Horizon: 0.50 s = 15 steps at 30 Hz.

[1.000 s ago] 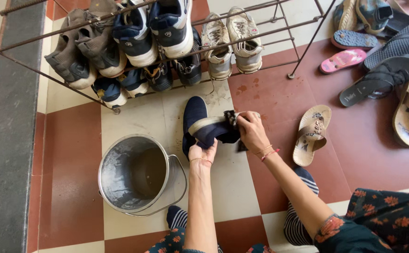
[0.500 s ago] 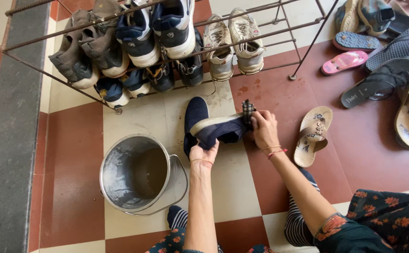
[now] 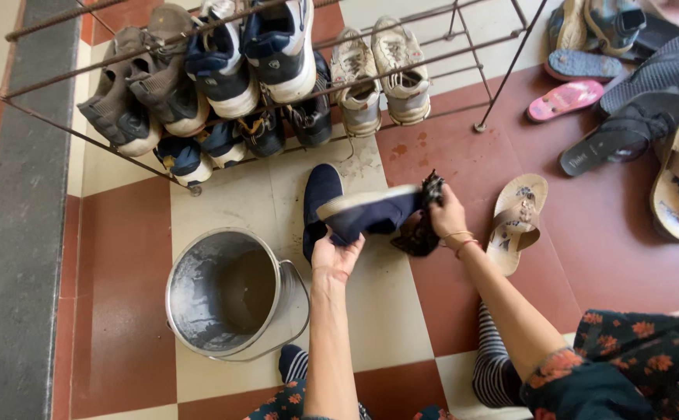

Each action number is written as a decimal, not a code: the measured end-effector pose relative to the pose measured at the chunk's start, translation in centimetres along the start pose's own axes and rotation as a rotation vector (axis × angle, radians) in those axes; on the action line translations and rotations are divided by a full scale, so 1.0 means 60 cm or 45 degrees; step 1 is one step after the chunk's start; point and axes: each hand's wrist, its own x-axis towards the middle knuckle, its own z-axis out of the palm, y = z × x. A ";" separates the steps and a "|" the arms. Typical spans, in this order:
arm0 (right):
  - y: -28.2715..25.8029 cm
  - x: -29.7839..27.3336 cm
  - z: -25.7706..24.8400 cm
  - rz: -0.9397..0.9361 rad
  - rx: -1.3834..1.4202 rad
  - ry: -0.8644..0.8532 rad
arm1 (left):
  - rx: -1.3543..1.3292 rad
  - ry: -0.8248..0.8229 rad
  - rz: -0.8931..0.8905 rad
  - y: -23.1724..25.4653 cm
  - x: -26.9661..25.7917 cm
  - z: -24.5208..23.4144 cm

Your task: The person sits on the floor and scrubs a pair of blue slip-on shoes with a cloth dipped in a bucket of water. After cleaning, the shoes are placed on a metal shoe rack. The person then cleans a pair of black flip-flops and places them on the rack as well.

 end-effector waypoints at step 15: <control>-0.135 0.078 -0.061 0.216 1.260 -0.276 | 3.238 0.024 0.934 -0.159 -0.081 0.036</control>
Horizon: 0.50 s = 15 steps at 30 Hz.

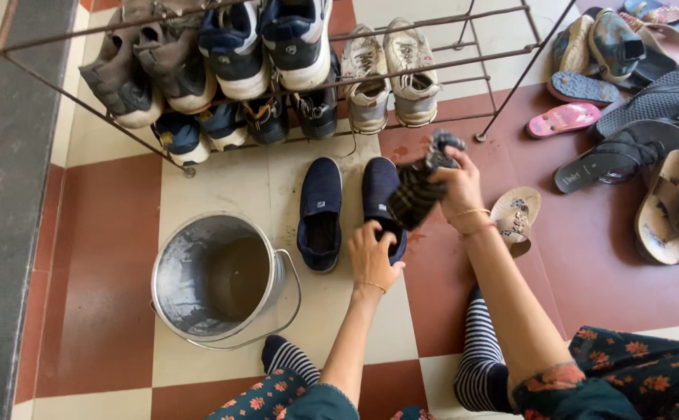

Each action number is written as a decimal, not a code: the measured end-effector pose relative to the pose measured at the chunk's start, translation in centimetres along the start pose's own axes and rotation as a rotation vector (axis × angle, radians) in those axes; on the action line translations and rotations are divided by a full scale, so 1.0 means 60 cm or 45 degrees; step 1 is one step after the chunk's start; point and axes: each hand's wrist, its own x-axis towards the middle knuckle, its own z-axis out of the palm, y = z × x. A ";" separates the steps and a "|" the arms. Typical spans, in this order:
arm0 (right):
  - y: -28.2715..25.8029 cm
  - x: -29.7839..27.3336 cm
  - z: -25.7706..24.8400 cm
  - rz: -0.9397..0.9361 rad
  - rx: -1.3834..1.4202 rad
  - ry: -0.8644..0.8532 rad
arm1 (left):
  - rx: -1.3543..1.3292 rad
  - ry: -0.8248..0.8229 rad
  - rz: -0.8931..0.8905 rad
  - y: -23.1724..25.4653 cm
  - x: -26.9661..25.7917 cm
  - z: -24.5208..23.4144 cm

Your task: The person sits on the floor and scrubs a pair of blue slip-on shoes with a cloth dipped in a bucket of water. After cleaning, the shoes are placed on a metal shoe rack. The person then cleans a pair of black flip-flops and places them on the rack as well.

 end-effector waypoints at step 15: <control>0.179 -0.008 0.007 -0.323 -2.548 -1.438 | -0.528 0.192 -0.119 -0.029 -0.006 0.072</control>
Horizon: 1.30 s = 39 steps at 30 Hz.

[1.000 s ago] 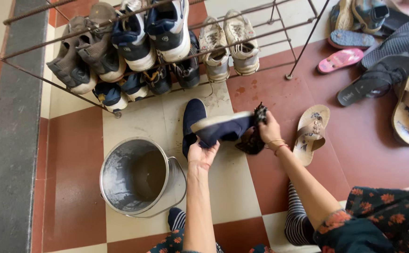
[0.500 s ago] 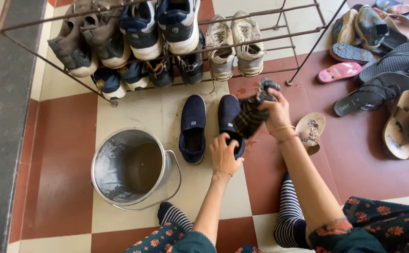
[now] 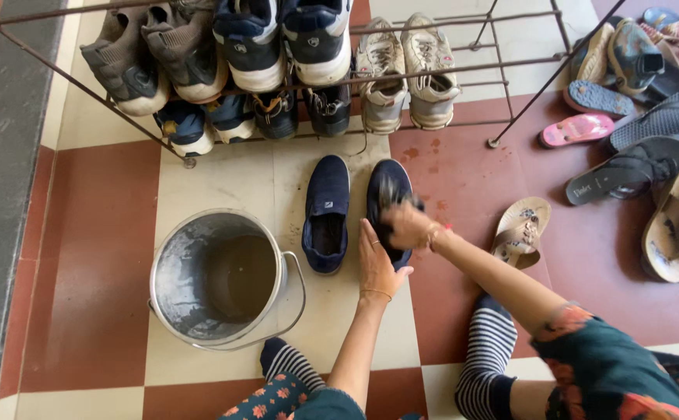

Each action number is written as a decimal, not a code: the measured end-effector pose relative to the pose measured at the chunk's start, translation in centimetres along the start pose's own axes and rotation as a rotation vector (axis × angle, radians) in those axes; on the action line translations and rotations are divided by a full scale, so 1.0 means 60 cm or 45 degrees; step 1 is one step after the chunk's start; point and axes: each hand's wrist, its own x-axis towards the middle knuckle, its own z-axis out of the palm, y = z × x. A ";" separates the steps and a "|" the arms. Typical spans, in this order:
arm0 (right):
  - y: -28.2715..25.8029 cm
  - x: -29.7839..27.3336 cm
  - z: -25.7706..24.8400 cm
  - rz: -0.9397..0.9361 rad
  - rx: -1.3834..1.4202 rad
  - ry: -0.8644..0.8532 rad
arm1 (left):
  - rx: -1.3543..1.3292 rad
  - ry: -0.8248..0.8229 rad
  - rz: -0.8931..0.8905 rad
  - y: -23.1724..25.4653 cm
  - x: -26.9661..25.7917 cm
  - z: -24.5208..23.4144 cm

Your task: The person sits on the floor and scrubs a pair of blue slip-on shoes with a cloth dipped in a bucket of water. After cleaning, the shoes are placed on a metal shoe rack. The person then cleans a pair of black flip-flops and places them on the rack as well.

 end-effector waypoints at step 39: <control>0.024 0.017 0.062 0.648 0.345 -0.128 | -0.023 -0.035 -0.143 0.020 -0.003 0.017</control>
